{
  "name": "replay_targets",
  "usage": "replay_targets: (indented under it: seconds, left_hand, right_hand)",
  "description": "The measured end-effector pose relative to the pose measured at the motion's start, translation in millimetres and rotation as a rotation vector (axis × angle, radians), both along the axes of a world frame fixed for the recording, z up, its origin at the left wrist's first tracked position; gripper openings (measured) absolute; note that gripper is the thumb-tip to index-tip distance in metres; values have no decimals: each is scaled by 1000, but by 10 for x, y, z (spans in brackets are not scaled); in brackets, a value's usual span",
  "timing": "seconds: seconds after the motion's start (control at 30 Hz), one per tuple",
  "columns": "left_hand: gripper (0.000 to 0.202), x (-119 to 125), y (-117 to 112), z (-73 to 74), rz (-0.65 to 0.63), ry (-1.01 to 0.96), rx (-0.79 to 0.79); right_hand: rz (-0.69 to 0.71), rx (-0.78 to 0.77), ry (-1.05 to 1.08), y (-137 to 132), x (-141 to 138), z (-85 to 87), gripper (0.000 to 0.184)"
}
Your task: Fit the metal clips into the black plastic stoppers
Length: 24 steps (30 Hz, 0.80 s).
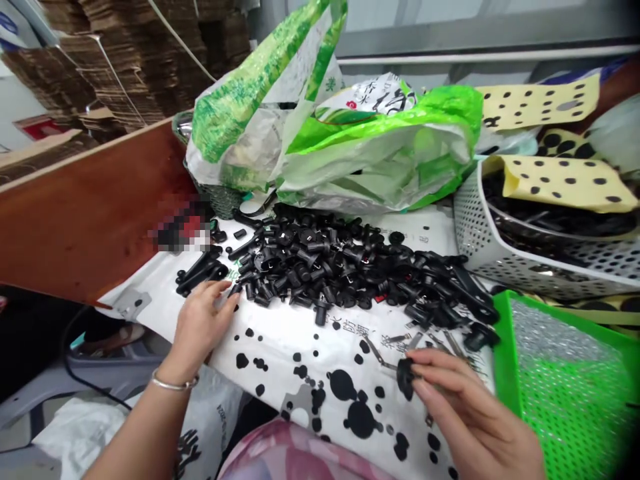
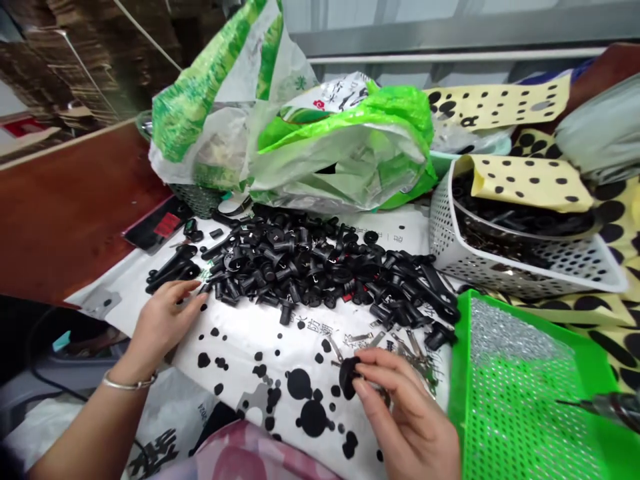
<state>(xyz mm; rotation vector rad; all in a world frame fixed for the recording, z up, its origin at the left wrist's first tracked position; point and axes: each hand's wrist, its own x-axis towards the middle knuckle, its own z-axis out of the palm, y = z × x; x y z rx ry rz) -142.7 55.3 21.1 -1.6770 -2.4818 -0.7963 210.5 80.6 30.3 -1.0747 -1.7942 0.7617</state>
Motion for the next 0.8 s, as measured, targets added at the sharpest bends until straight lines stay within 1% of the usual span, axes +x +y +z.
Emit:
replay_targets:
  seconds: [0.07, 0.13, 0.2, 0.27, 0.33, 0.4, 0.47, 0.57, 0.63, 0.7, 0.8]
  left_hand:
    - [33, -89, -9, -58, -23, 7, -49]
    - [34, -111, -36, -78, -38, -2, -44]
    - [35, -99, -94, -56, -38, -15, -35]
    - [36, -46, -172, -5, -45, -99, -9]
    - [35, 80, -238, 61, -114, -304, 17]
    - [30, 289, -264, 129, -274, -594, 0]
    - [24, 543, -244, 191, -446, -842, -58]
    - [19, 879, -167, 249, -609, -1115, -160]
    - [19, 1019, -114, 250, -667, -1227, -233]
    - [21, 1097, -76, 226, -689, -1270, -265]
    - [22, 1158, -56, 173, -670, -1221, -193]
  right_hand:
    - [20, 8, -9, -13, -27, -14, 9]
    - [35, 20, -13, -22, -52, -15, 10]
    - [50, 35, -12, -23, -73, 7, 12]
    - [64, 39, -6, -13, -104, 52, 13]
    - [84, 50, 7, 1, -158, 117, 14]
    - [112, 80, 23, 12, -234, 193, 17]
    - [154, 110, 67, 16, -313, 268, 21]
    - [229, 178, 118, 5, -380, 352, 27]
    - [251, 205, 138, -13, -373, 381, 30]
    - [242, 209, 150, -37, -339, 390, 32]
    - [210, 199, 165, -68, -288, 378, 34]
